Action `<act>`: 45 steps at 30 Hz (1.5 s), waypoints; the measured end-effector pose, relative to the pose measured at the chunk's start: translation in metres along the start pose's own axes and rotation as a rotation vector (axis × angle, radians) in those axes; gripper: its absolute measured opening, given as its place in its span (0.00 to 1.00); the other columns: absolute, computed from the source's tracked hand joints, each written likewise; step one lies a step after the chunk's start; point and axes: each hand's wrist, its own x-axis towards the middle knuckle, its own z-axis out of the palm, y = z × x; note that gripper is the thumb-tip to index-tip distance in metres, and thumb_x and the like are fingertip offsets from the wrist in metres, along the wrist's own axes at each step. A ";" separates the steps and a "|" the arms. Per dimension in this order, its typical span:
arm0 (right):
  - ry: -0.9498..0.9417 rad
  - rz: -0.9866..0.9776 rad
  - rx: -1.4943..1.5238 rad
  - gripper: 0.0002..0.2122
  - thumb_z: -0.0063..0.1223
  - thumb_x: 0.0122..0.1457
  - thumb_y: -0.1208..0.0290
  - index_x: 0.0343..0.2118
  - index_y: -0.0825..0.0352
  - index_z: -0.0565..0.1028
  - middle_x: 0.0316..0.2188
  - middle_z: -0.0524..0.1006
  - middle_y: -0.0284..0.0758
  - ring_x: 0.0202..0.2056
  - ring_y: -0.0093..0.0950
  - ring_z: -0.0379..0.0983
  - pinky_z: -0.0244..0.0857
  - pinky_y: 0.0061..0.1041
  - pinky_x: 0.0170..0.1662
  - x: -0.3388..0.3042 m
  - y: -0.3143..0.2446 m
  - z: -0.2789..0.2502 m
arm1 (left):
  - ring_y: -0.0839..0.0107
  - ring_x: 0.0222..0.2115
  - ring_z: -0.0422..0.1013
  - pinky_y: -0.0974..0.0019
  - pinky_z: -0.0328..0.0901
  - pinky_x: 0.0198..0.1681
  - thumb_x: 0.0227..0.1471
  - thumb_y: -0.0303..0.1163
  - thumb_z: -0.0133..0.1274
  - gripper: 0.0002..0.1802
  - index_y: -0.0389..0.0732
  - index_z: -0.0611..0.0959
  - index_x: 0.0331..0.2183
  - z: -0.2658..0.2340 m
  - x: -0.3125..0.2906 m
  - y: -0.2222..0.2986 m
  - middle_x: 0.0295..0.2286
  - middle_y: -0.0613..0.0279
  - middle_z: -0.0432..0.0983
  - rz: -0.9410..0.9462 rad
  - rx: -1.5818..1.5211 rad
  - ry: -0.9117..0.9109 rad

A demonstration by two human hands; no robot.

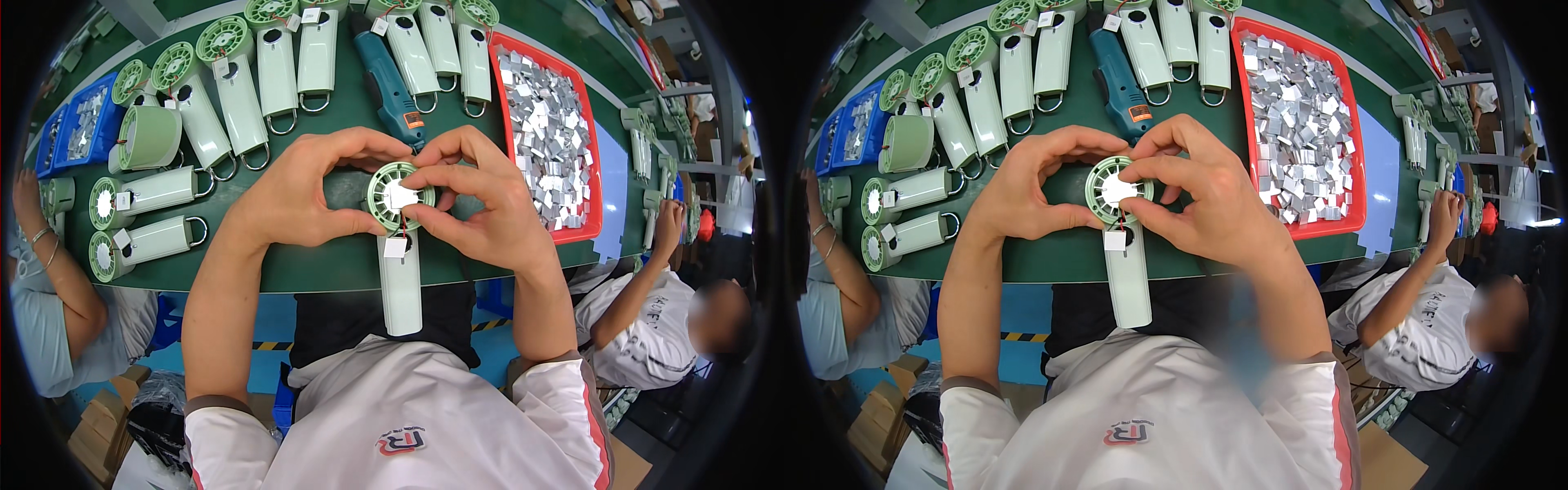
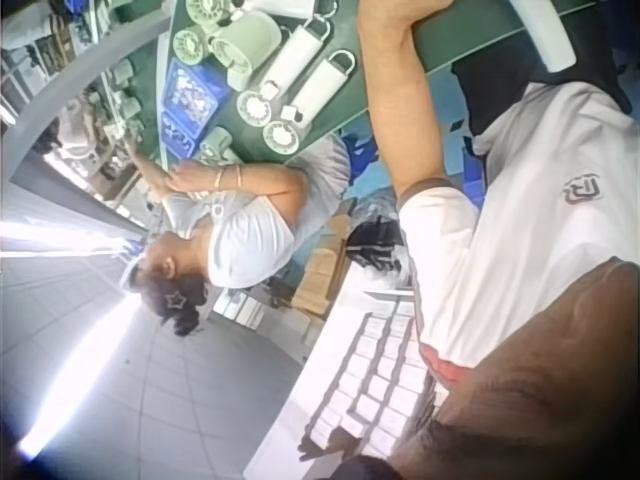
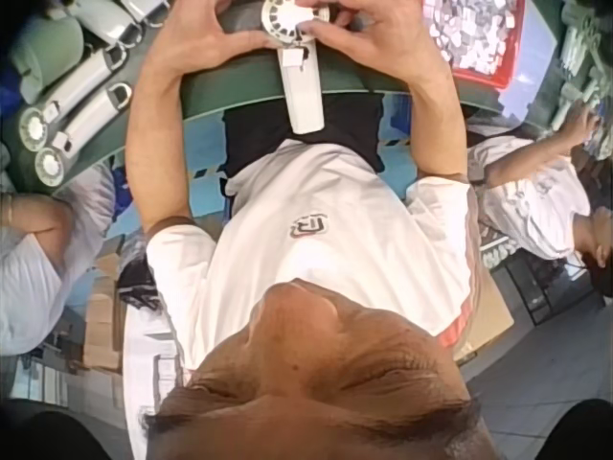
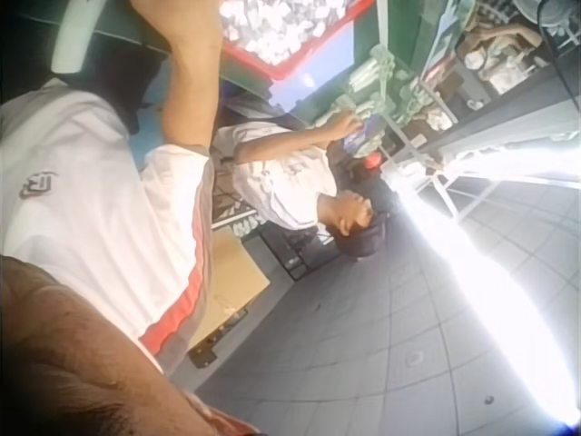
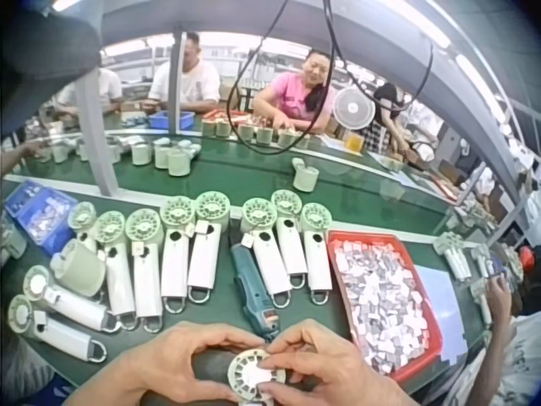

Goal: Assemble small portable fans by attaching central components to the fan blades on a production line.

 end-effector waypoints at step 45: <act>0.067 0.126 0.137 0.09 0.72 0.60 0.80 0.43 0.67 0.90 0.43 0.82 0.35 0.41 0.23 0.81 0.76 0.20 0.39 -0.004 0.002 0.001 | 0.52 0.51 0.82 0.56 0.76 0.54 0.39 0.21 0.76 0.24 0.41 0.95 0.43 -0.002 0.002 -0.004 0.55 0.46 0.84 0.140 0.124 -0.035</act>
